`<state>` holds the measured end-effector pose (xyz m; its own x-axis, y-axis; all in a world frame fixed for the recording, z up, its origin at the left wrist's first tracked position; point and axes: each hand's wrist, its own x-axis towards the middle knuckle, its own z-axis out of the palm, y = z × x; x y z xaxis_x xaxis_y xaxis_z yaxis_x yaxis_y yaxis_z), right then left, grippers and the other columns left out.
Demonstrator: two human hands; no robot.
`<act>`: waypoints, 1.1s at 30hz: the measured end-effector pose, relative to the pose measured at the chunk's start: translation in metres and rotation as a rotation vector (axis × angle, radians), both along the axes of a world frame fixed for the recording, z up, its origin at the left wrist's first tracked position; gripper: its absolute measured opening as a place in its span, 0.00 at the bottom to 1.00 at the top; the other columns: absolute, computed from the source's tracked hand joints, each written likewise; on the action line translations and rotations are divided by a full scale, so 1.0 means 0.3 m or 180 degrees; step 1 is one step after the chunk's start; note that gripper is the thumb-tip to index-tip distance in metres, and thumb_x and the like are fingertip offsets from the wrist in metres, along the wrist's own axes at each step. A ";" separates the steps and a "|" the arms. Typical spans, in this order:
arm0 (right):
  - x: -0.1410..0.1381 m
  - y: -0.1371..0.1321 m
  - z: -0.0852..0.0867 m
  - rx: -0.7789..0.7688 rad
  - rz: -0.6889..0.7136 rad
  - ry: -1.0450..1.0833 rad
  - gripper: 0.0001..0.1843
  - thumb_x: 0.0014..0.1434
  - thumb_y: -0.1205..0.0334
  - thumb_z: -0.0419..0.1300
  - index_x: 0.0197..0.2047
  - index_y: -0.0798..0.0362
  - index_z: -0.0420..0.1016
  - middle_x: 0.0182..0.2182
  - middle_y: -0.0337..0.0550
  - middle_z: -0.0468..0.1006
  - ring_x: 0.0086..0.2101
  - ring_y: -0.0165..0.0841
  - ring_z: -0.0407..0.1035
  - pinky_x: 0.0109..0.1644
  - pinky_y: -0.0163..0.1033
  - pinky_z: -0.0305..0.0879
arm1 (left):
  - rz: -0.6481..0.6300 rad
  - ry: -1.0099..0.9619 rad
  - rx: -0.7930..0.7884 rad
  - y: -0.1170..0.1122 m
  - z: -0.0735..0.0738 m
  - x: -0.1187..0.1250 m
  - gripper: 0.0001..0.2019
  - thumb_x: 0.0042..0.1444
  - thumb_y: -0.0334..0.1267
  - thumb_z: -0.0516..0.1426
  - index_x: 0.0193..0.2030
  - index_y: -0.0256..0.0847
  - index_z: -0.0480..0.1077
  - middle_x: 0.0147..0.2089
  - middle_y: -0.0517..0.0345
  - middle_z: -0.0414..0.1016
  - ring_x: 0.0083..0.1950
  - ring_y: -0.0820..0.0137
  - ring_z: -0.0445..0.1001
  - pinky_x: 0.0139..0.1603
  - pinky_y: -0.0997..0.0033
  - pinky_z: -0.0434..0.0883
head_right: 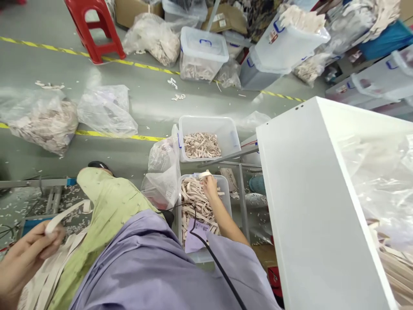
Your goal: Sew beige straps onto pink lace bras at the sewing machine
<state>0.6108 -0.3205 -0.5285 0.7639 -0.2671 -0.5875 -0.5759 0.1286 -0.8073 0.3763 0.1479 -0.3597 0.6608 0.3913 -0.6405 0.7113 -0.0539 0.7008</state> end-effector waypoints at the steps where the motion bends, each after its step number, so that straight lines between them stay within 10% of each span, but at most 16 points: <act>1: 0.037 0.062 0.037 0.0356 -0.0097 -0.0122 0.23 0.71 0.51 0.57 0.26 0.52 0.60 0.18 0.25 0.55 0.16 0.21 0.46 0.24 0.29 0.61 | 0.0218 -0.0152 -0.0400 -0.021 0.008 0.017 0.23 0.54 0.63 0.64 0.34 0.44 0.69 0.23 0.70 0.61 0.24 0.81 0.52 0.28 0.79 0.53; 6: 0.086 0.468 0.265 0.2017 0.0090 -0.0383 0.26 0.68 0.52 0.59 0.24 0.49 0.52 0.19 0.25 0.53 0.15 0.21 0.37 0.25 0.28 0.65 | 0.1001 -0.0828 -0.1393 -0.161 0.027 0.105 0.19 0.50 0.49 0.70 0.41 0.40 0.75 0.23 0.69 0.62 0.23 0.83 0.52 0.24 0.80 0.48; 11: -0.185 0.852 0.422 0.3425 0.1043 -0.0170 0.23 0.67 0.51 0.61 0.25 0.49 0.57 0.21 0.27 0.56 0.16 0.22 0.42 0.38 0.34 0.73 | 0.1313 -0.1141 -0.1674 -0.291 -0.029 0.156 0.30 0.47 0.59 0.69 0.48 0.36 0.74 0.38 0.55 0.76 0.25 0.79 0.63 0.24 0.78 0.58; 15: -0.407 0.940 0.442 0.3397 0.2451 -0.0516 0.26 0.66 0.42 0.60 0.24 0.49 0.62 0.23 0.33 0.63 0.22 0.28 0.58 0.47 0.40 0.73 | 0.1714 -0.1272 -0.1684 -0.312 -0.079 0.151 0.28 0.44 0.60 0.70 0.35 0.37 0.69 0.23 0.68 0.63 0.20 0.81 0.56 0.20 0.79 0.51; 18: -0.409 0.869 0.418 0.3119 0.3755 -0.0722 0.16 0.60 0.45 0.68 0.32 0.49 0.77 0.37 0.46 0.77 0.41 0.38 0.72 0.58 0.46 0.68 | 0.1924 -0.1350 -0.1437 -0.271 -0.076 0.104 0.29 0.44 0.60 0.69 0.39 0.37 0.70 0.22 0.71 0.60 0.18 0.81 0.50 0.19 0.77 0.46; 21: -0.319 0.780 0.381 0.2781 0.4975 -0.0919 0.31 0.55 0.47 0.73 0.60 0.45 0.73 0.61 0.50 0.70 0.64 0.46 0.62 0.70 0.50 0.55 | 0.1386 -0.1390 -0.0799 -0.224 -0.038 0.042 0.26 0.57 0.60 0.61 0.45 0.36 0.72 0.22 0.70 0.61 0.21 0.78 0.53 0.23 0.77 0.52; 23: -0.271 0.757 0.368 0.2571 0.5041 -0.1079 0.39 0.55 0.43 0.71 0.66 0.42 0.66 0.64 0.49 0.66 0.66 0.45 0.58 0.72 0.52 0.50 | 0.0605 -0.1280 -0.0205 -0.207 -0.010 0.011 0.23 0.66 0.57 0.53 0.44 0.36 0.73 0.21 0.68 0.60 0.23 0.75 0.57 0.27 0.75 0.57; 29: -0.287 0.877 0.434 0.1235 0.4756 -0.2002 0.25 0.67 0.39 0.55 0.58 0.47 0.74 0.50 0.49 0.75 0.47 0.40 0.71 0.56 0.47 0.69 | -0.1044 -0.0499 0.1647 -0.225 0.009 -0.008 0.18 0.70 0.44 0.45 0.42 0.38 0.73 0.34 0.50 0.76 0.36 0.62 0.74 0.39 0.66 0.66; 33: -0.311 0.961 0.464 0.0929 0.5127 -0.2142 0.18 0.62 0.45 0.63 0.47 0.48 0.81 0.48 0.50 0.79 0.52 0.44 0.71 0.62 0.50 0.64 | -0.1254 -0.0080 0.1794 -0.254 -0.016 -0.015 0.11 0.63 0.33 0.51 0.41 0.33 0.75 0.37 0.38 0.79 0.39 0.51 0.78 0.45 0.54 0.68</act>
